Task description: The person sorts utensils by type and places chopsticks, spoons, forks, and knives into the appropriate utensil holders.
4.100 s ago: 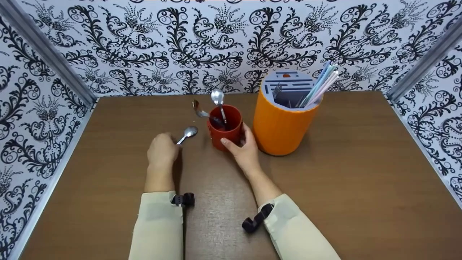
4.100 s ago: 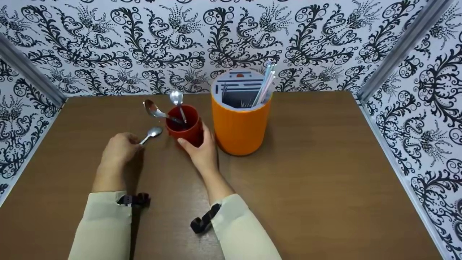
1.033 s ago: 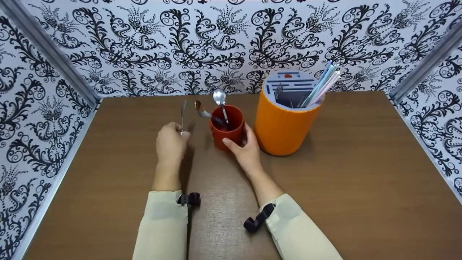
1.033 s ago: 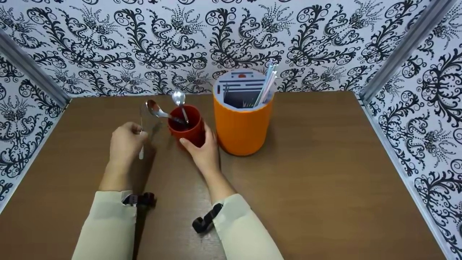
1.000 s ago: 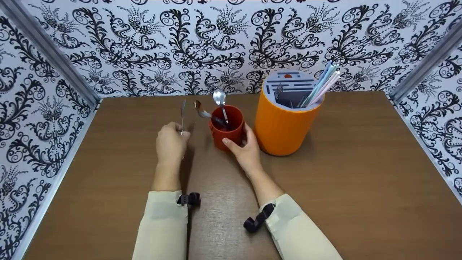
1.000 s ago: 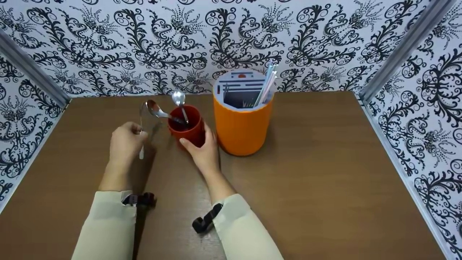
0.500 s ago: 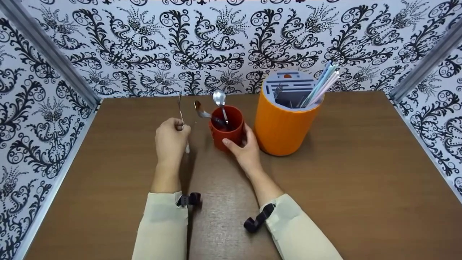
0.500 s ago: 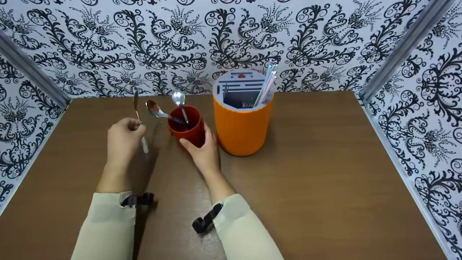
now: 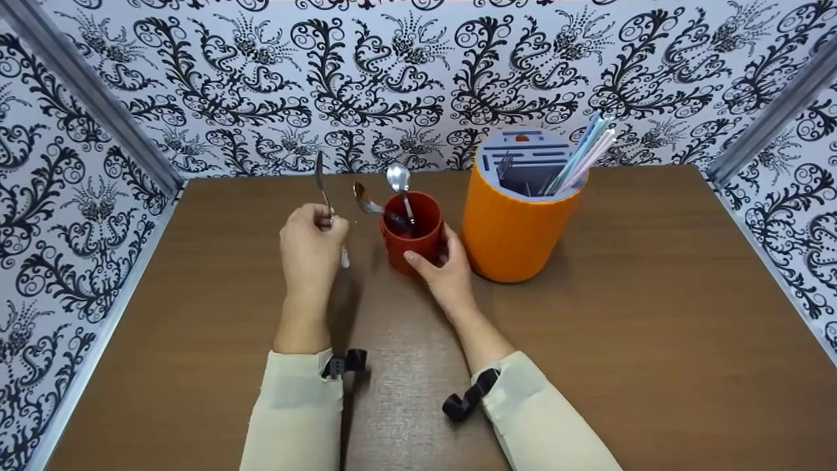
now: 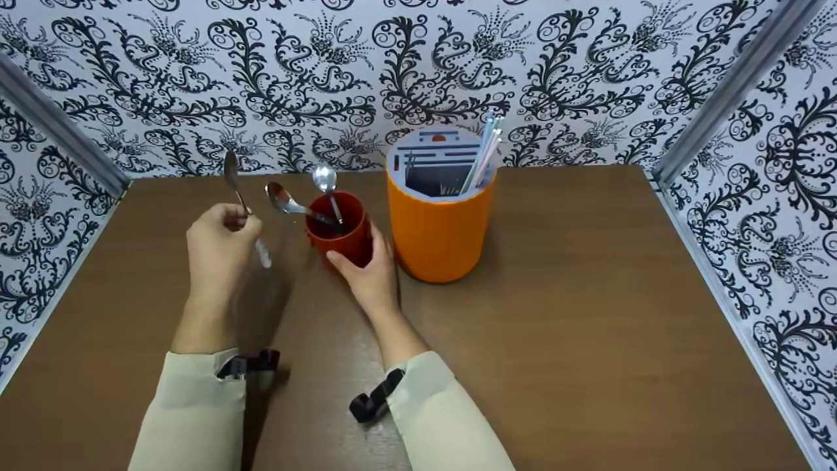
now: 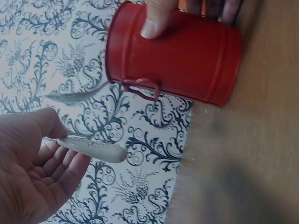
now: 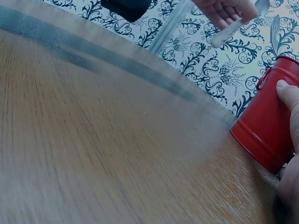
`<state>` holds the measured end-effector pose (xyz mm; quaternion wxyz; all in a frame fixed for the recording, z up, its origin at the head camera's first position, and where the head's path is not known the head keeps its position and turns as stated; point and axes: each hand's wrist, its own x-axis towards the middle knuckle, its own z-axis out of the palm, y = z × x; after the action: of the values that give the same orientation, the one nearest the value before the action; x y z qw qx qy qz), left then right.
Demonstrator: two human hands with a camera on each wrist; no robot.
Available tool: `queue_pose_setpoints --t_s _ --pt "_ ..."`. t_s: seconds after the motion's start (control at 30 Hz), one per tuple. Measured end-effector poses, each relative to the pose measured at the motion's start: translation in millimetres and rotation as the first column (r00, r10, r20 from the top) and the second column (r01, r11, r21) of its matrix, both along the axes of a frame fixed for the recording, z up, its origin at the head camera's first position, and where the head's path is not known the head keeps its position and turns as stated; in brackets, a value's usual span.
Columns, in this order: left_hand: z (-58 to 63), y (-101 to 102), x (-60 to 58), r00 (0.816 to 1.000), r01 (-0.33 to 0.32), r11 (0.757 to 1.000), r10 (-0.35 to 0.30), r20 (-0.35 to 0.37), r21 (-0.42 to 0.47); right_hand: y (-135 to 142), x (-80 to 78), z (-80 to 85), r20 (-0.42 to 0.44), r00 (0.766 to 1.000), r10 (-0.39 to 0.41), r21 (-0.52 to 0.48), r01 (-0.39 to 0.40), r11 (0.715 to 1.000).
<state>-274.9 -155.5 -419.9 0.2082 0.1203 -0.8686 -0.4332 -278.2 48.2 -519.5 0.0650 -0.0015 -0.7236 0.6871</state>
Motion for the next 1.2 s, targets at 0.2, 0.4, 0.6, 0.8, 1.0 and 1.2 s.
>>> queue_pose_setpoints --t_s 0.2,0.4,0.6,0.8,1.0,1.2 --pt "10.8 8 6.0 0.999 0.003 0.999 -0.001 -0.052 0.042 1 0.0 -1.1 -0.001 1.0 0.01 0.004 -0.01 1.0" --pt "19.5 17 12.2 0.987 0.018 0.996 -0.003 -0.162 0.089 2 -0.5 -1.0 -0.002 1.0 0.009 0.017 -0.009 1.0" --pt "24.6 29 16.2 0.972 0.057 0.986 -0.018 -0.236 0.159 2 -0.7 -1.0 0.001 1.0 0.005 0.019 -0.005 1.0" --pt "22.1 41 16.7 0.937 0.094 0.981 -0.031 -0.347 0.168 2 -1.3 -1.1 0.005 1.0 -0.005 0.017 0.005 1.0" --pt "17.3 55 16.9 0.9 0.165 0.966 -0.064 -0.431 0.201 1 -1.7 -1.2 0.011 1.0 -0.015 0.022 0.015 1.0" --pt "8.4 62 14.5 0.893 0.202 0.95 -0.08 -0.443 0.237 0 -2.6 -2.4 0.001 1.0 -0.017 0.032 0.017 0.999"
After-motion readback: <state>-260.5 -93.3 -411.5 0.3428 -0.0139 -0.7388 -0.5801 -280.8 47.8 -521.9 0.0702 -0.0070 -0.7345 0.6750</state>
